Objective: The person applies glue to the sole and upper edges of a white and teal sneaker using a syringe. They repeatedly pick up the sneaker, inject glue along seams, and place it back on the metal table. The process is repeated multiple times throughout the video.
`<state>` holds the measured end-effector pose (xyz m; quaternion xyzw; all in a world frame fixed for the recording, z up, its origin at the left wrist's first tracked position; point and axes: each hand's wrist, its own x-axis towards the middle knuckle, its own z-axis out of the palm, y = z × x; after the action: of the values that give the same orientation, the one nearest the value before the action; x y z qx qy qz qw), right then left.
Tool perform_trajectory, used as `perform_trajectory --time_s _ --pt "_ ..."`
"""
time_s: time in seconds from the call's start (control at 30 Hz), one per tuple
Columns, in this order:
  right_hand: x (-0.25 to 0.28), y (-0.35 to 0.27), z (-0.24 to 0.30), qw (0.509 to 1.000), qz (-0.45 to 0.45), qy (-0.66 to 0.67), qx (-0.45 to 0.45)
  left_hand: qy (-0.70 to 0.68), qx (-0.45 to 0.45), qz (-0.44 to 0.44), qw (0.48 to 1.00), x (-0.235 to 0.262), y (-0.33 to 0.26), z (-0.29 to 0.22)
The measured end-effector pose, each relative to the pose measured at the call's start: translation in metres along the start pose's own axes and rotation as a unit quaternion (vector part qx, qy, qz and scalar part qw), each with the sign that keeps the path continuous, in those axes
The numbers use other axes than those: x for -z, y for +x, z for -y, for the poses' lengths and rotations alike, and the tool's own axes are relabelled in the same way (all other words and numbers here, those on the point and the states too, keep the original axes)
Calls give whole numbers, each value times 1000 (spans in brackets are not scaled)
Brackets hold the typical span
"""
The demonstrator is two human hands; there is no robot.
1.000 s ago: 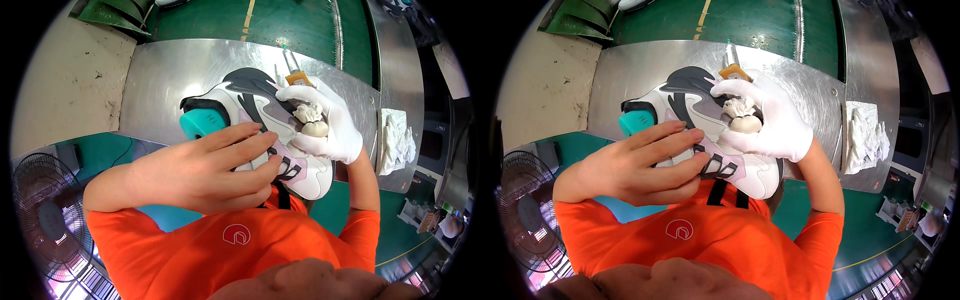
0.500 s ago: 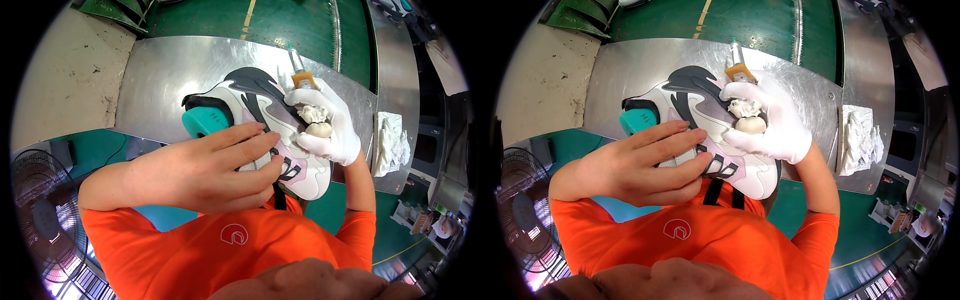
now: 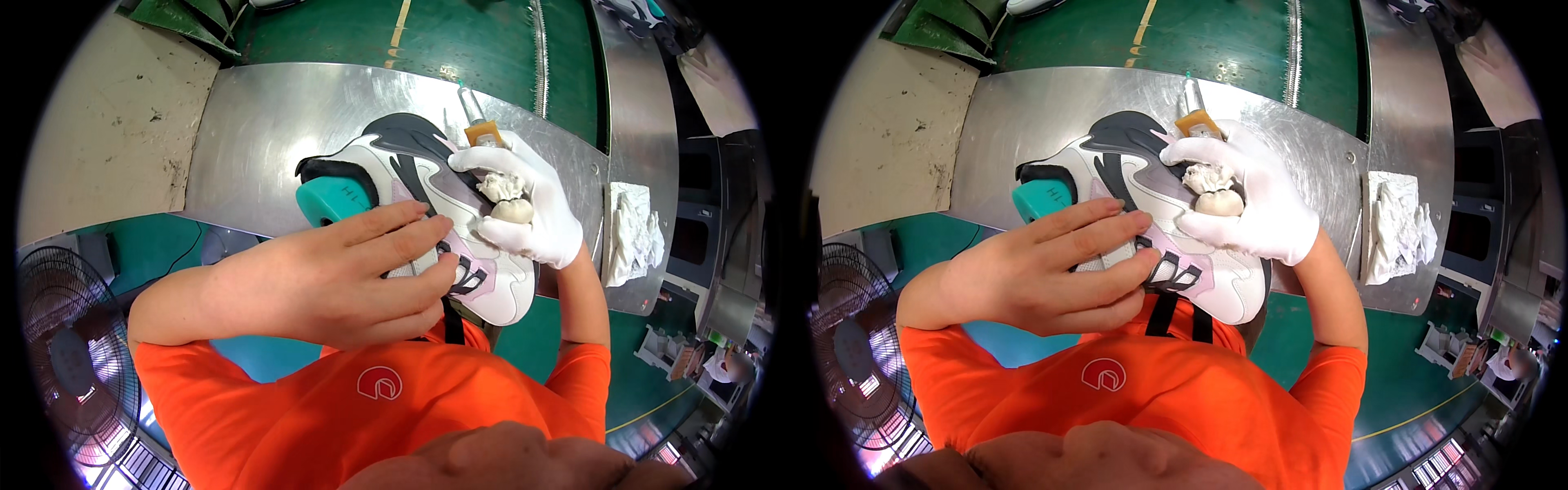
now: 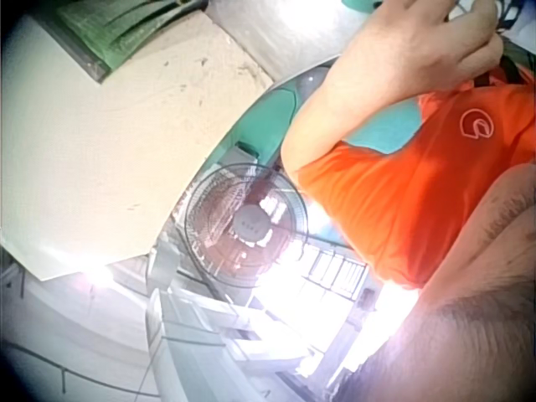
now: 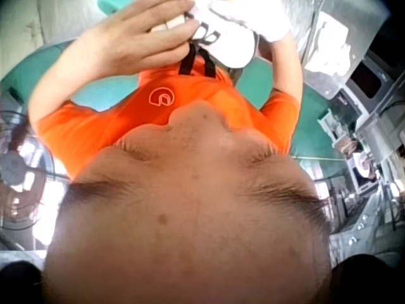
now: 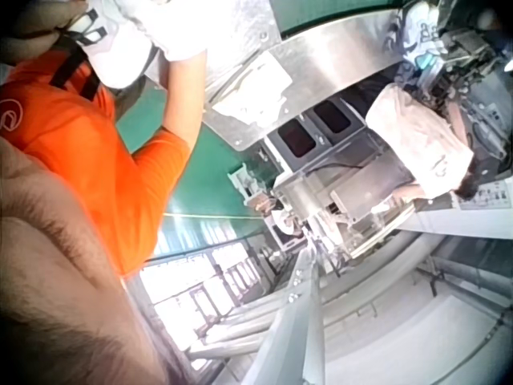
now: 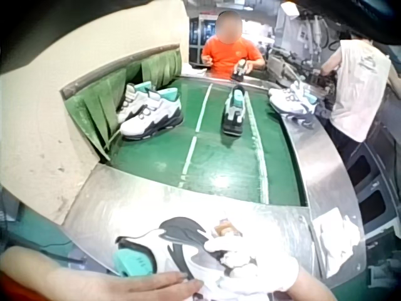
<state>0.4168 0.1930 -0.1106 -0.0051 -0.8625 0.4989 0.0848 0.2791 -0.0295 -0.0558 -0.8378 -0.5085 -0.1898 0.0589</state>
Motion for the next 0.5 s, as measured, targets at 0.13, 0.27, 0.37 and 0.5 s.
perform_trajectory --time_s 0.13,0.27,0.37,0.5 --pt "0 0 -1 1000 -1 20 -2 2 -3 3 1000 0 -1 0" --pt "4 -5 3 990 -12 128 -61 -1 -12 11 1000 4 -2 0" --pt "7 -11 -2 978 -53 196 -51 -5 -23 22 999 8 0 2" --pt "12 -22 -1 967 -96 230 -52 5 -36 42 998 11 4 3"
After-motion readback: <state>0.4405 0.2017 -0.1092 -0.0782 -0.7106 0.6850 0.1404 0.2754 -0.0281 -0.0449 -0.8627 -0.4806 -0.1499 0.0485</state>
